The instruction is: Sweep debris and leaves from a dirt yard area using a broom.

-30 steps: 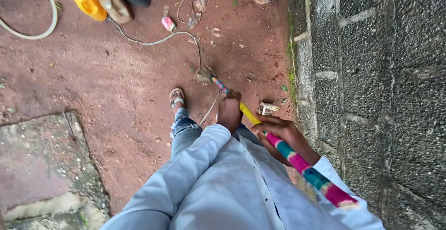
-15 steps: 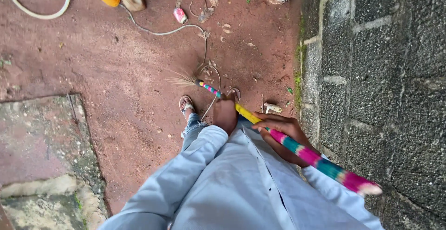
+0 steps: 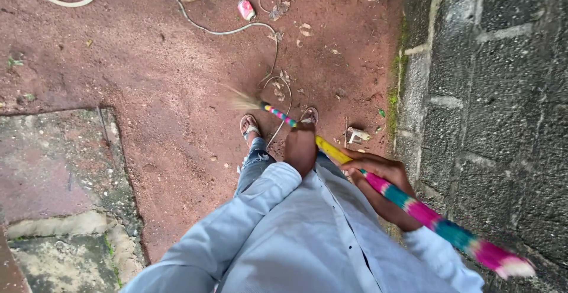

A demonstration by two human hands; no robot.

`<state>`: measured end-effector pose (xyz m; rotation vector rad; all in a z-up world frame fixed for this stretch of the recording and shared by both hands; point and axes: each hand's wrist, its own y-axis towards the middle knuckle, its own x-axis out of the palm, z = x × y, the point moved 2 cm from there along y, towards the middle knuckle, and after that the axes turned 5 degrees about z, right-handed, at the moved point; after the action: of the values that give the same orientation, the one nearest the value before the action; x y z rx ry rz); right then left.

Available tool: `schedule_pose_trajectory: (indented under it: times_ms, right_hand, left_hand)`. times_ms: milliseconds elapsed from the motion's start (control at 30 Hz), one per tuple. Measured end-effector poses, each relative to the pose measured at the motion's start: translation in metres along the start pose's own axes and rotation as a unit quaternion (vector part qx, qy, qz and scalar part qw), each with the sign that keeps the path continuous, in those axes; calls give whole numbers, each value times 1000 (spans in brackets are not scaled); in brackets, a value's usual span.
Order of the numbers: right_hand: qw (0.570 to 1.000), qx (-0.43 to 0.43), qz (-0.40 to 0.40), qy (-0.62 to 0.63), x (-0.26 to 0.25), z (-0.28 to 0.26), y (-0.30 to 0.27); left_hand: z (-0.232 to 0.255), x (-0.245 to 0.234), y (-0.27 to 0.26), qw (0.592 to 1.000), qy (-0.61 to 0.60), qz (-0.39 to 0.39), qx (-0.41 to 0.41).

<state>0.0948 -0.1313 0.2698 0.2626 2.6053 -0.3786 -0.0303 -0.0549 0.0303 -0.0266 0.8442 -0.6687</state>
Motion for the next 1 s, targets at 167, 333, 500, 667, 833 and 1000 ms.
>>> schedule_pose_trajectory:
  times_ms: [167,333,500,667,833,1000]
  right_hand:
    - [992,94,45,-73,22,-47,5]
    - [983,131,62,-115,47,-44,13]
    - [989,-37,128,-63,48,-66,-22]
    - [979,33,162,-116,68,-79,2]
    - [982,108,123,-92,96,-16,6]
    - [976,6,185,-118,71,-58,-17]
  left_hand:
    - [18,-32,1,994,-19,-39,98]
    - [0,-40,24,987,-12,-18,161]
    - [16,-87,9,987,-52,43,146]
    - [12,-73,25,979,-70,-38,186]
    - [-46,-26,37,980,-14,-58,192]
    - [8,-59,35,980,-28,-41,194]
